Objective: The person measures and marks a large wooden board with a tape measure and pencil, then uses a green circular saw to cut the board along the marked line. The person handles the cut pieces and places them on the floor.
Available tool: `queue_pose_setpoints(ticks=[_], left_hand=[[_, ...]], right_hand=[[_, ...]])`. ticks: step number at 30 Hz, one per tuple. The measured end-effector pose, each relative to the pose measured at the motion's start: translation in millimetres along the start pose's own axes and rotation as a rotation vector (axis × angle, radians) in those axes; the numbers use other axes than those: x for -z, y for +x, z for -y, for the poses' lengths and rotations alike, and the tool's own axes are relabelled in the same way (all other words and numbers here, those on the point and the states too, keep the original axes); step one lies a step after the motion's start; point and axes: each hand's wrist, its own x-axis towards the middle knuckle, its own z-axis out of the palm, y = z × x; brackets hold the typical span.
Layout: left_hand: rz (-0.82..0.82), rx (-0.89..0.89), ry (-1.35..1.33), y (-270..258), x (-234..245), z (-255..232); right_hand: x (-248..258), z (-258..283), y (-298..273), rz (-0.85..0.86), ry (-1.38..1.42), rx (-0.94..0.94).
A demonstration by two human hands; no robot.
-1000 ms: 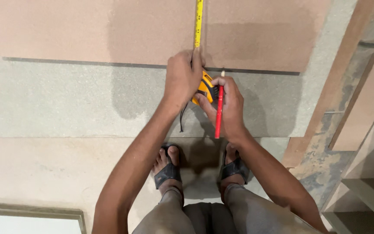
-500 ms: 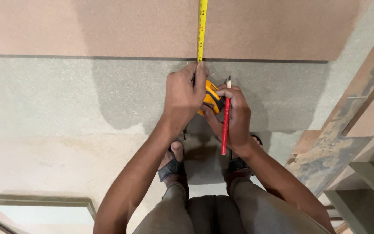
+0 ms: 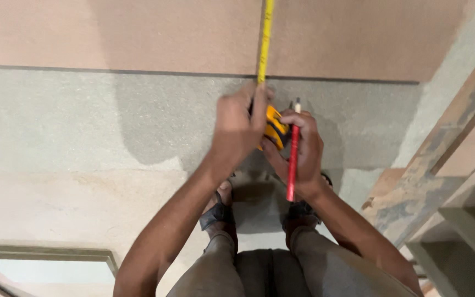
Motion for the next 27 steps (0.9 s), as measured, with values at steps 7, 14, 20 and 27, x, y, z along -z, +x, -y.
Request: queue_pose_setpoints(ticks=[7,14,20,27], left_hand=[[-0.078,-0.225,-0.676,-23.5,-32.5,-30.2],[-0.396,-0.340,-0.699,10.6,5.8,-12.7],[-0.464,-0.087,-0.607,24.1,83.8,25.0],[-0.469,0.080,-0.562,21.8,91.4,39.1]], right_hand=[[22.3,26.0,17.4,-0.062,0.482,-0.079],[87.5,49.3,72.5,0.130,-0.073,0.020],[140.5,44.9,81.6,0.062,-0.271,0.023],[143.4,31.9,80.5,0.085,-0.373,0.166]])
